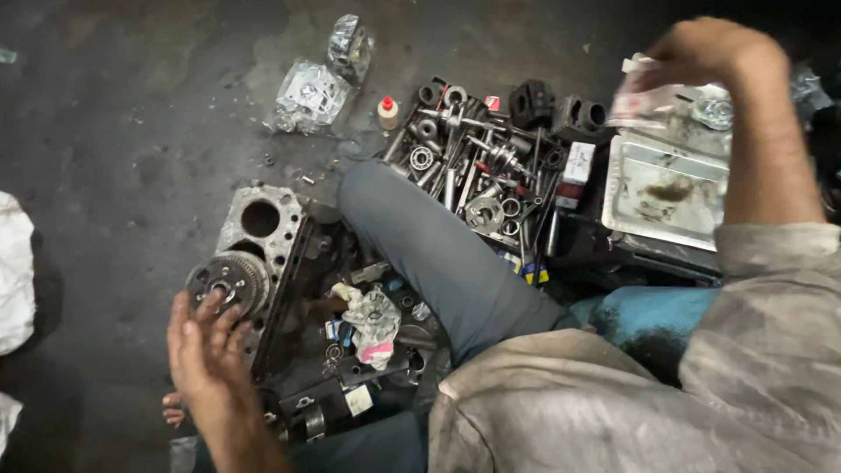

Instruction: The person sits on the floor and assembles an engine block by hand, wiping a camshaft gear, placing it on the block, and inserting small metal components from a plastic bag into the gear. The person repeatedly adjusts and repositions the gear and components.

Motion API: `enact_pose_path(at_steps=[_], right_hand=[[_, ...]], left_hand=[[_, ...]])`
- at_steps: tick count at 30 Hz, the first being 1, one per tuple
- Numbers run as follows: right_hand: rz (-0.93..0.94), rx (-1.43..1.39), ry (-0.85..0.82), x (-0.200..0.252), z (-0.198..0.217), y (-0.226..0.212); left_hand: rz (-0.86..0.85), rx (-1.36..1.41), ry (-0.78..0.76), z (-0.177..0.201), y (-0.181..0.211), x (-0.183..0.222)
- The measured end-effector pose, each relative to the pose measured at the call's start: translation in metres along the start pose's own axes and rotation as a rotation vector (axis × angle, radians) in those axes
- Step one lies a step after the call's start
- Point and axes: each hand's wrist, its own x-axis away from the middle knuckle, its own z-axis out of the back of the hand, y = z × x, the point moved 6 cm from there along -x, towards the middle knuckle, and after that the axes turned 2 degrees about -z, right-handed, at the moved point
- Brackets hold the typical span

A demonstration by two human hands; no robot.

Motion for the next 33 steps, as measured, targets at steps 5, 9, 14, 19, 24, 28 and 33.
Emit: enact_pose_path(at_steps=[5,9,14,19,24,28,33], right_hand=[[-0.114,-0.035,-0.006,-0.005,-0.011,0.031],[0.226,-0.229,0.229,0.004,0.017,-0.065],[0.974,-0.642,0.031,0.069,0.038,-0.287],[1.321,-1.005,-0.655,0.152,-0.001,-0.494],[1.148,-0.986,-0.999,0.172,-0.065,-0.614],[1.079,-1.123,-1.262,0.164,-0.099,-0.632],[1.126,-1.141,-1.295,0.159,-0.097,-0.622]], left_hand=[[-0.002,0.039,-0.027,0.005,-0.011,-0.005],[0.0,-0.129,-0.017,0.006,-0.025,-0.022],[-0.225,-0.47,-0.014,0.005,-0.019,-0.028],[-0.602,-0.85,-0.089,0.003,0.01,-0.009],[-0.662,-1.047,0.033,0.014,0.042,0.001],[-0.529,-1.13,0.06,0.029,0.032,-0.014],[-0.606,-0.969,-0.016,0.034,0.024,-0.022]])
